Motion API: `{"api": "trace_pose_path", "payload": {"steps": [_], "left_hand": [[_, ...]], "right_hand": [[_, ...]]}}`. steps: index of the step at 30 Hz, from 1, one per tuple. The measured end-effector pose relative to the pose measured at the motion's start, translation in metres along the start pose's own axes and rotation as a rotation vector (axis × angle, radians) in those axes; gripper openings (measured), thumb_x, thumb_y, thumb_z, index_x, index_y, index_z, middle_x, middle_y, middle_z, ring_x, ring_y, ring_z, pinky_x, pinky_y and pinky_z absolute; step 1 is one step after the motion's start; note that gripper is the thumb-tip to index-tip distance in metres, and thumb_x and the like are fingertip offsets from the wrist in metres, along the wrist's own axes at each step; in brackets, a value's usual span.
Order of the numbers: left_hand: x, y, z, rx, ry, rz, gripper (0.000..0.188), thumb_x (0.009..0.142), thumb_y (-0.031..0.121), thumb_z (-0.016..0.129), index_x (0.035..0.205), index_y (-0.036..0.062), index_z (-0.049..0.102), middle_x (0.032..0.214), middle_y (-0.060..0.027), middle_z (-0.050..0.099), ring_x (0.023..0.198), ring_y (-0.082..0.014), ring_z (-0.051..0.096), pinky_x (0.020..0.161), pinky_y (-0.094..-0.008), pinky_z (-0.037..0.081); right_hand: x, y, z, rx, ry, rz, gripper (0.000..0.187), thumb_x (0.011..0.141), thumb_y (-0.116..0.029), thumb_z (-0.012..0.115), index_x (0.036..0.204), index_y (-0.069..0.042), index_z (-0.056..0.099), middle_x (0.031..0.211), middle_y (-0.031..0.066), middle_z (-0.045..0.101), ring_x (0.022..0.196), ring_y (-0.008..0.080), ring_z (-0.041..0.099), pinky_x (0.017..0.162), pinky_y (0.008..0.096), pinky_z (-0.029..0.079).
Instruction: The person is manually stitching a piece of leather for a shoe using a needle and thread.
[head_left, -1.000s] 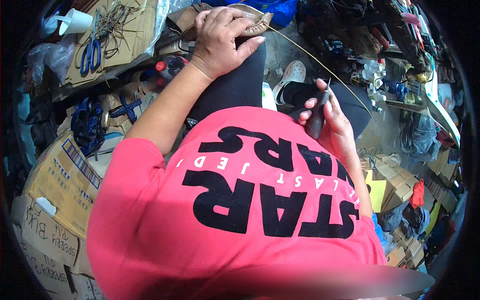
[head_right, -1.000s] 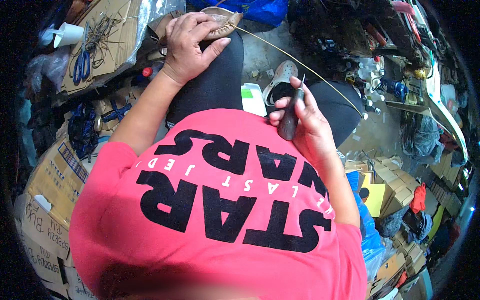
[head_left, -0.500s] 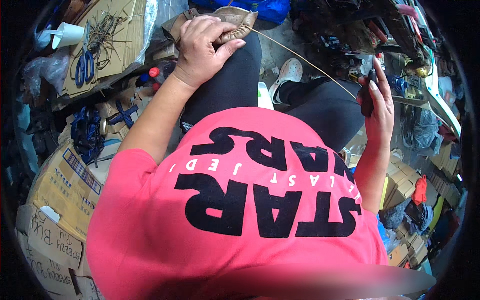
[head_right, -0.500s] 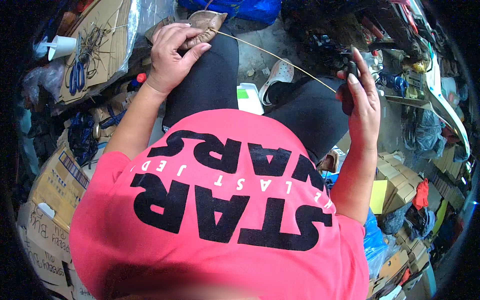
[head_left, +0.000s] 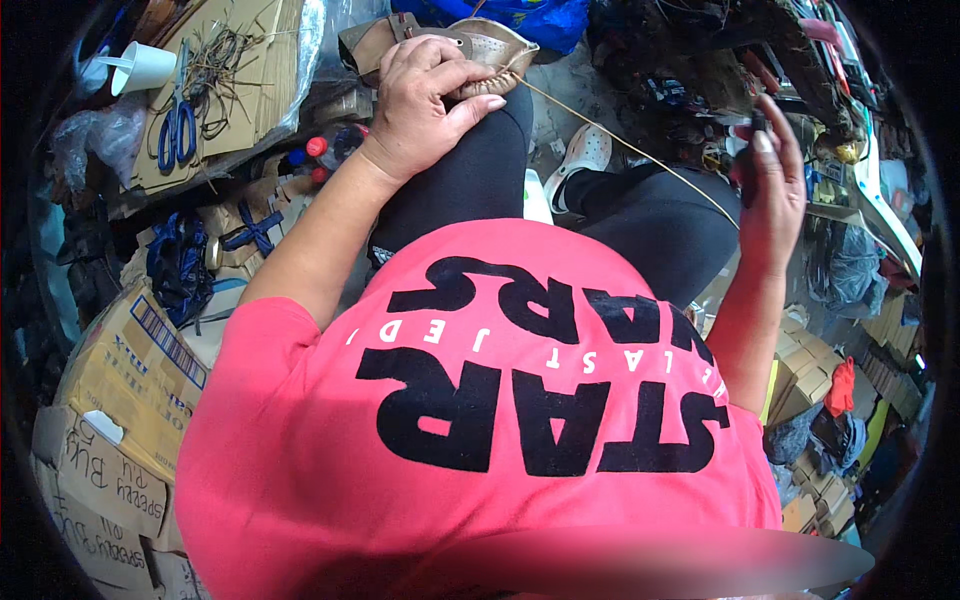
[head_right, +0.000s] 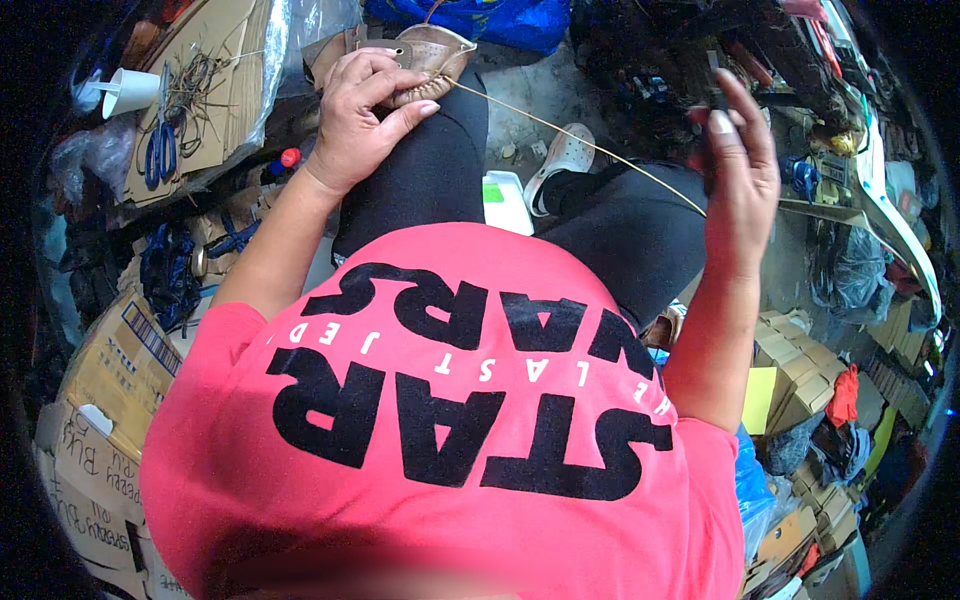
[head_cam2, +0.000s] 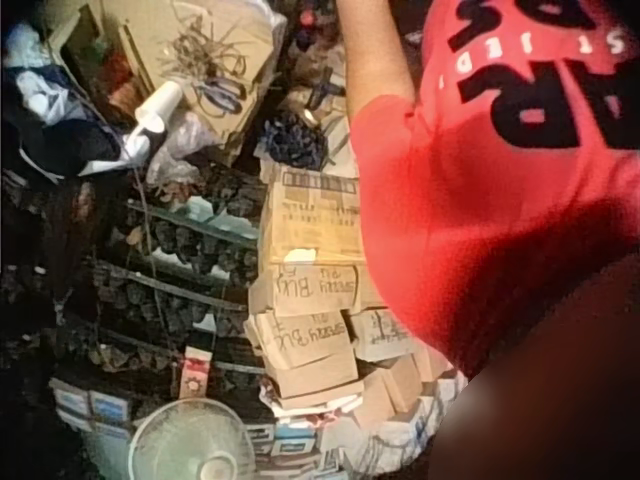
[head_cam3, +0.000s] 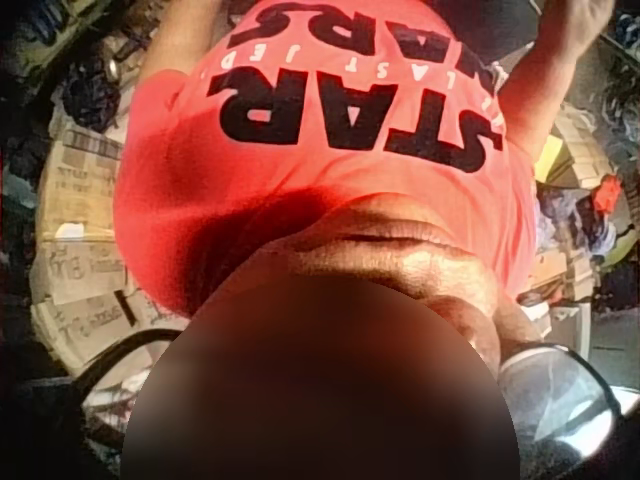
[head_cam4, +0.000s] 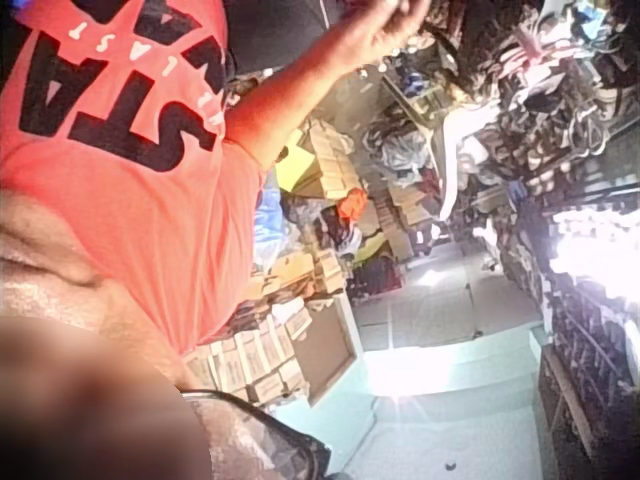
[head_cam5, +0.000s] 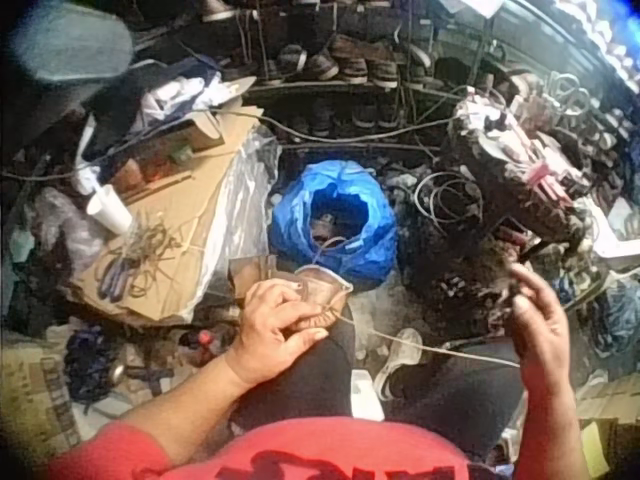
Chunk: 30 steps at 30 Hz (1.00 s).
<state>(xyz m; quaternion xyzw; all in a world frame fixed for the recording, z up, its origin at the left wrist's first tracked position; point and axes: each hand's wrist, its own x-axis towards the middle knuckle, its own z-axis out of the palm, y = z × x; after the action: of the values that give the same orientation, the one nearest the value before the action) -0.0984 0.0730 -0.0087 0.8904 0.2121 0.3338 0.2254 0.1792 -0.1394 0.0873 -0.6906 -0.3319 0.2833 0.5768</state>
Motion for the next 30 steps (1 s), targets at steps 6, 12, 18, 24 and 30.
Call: {"api": "trace_pose_path", "payload": {"steps": [6,12,18,24,30], "left_hand": [[0.000,-0.001,-0.001,0.017,0.010,0.000,0.030,0.066,0.031,0.083,0.091,0.0157,0.074,0.097,-0.0059,0.062,0.103,-0.0271,0.056,0.095,-0.0416,0.038],[0.001,0.003,0.000,0.031,0.032,0.013,0.027,0.068,0.028,0.081,0.091,0.0155,0.074,0.095,-0.0063,0.064,0.104,-0.0266,0.057,0.095,-0.0419,0.037],[0.004,0.012,0.003,0.038,0.037,0.016,0.025,0.068,0.027,0.080,0.089,0.0146,0.074,0.088,-0.0028,0.062,0.103,-0.0247,0.057,0.095,-0.0416,0.037],[0.002,0.008,0.003,0.051,0.039,0.031,0.025,0.068,0.027,0.080,0.088,0.0141,0.074,0.089,-0.0035,0.062,0.103,-0.0247,0.057,0.094,-0.0420,0.037],[0.002,-0.006,-0.003,0.052,0.075,0.032,0.027,0.069,0.028,0.081,0.090,0.0142,0.073,0.094,-0.0082,0.063,0.102,-0.0266,0.058,0.093,-0.0404,0.039]], "right_hand": [[0.001,-0.001,-0.002,-0.029,0.037,0.021,0.035,0.098,-0.016,0.055,0.132,-0.009,0.057,0.103,0.0032,0.065,0.074,0.0030,0.053,0.063,0.0163,0.042],[-0.011,0.014,0.041,0.009,-0.146,0.039,0.033,0.094,-0.011,0.062,0.127,-0.010,0.062,0.115,0.0000,0.062,0.080,0.0026,0.051,0.064,0.0172,0.043],[-0.019,0.020,0.086,-0.241,-0.430,-0.113,0.032,0.087,-0.006,0.065,0.119,-0.008,0.066,0.099,0.0094,0.065,0.091,0.0177,0.062,0.083,0.0279,0.048],[-0.011,0.030,0.102,-0.350,-0.462,-0.137,0.031,0.087,-0.007,0.065,0.118,-0.008,0.066,0.098,0.0112,0.065,0.092,0.0224,0.063,0.084,0.0307,0.049],[-0.008,0.045,0.078,-0.085,-0.370,0.158,0.042,0.094,-0.014,0.062,0.135,-0.009,0.053,0.097,-0.0031,0.056,0.080,0.0031,0.048,0.068,0.0178,0.039]]}}
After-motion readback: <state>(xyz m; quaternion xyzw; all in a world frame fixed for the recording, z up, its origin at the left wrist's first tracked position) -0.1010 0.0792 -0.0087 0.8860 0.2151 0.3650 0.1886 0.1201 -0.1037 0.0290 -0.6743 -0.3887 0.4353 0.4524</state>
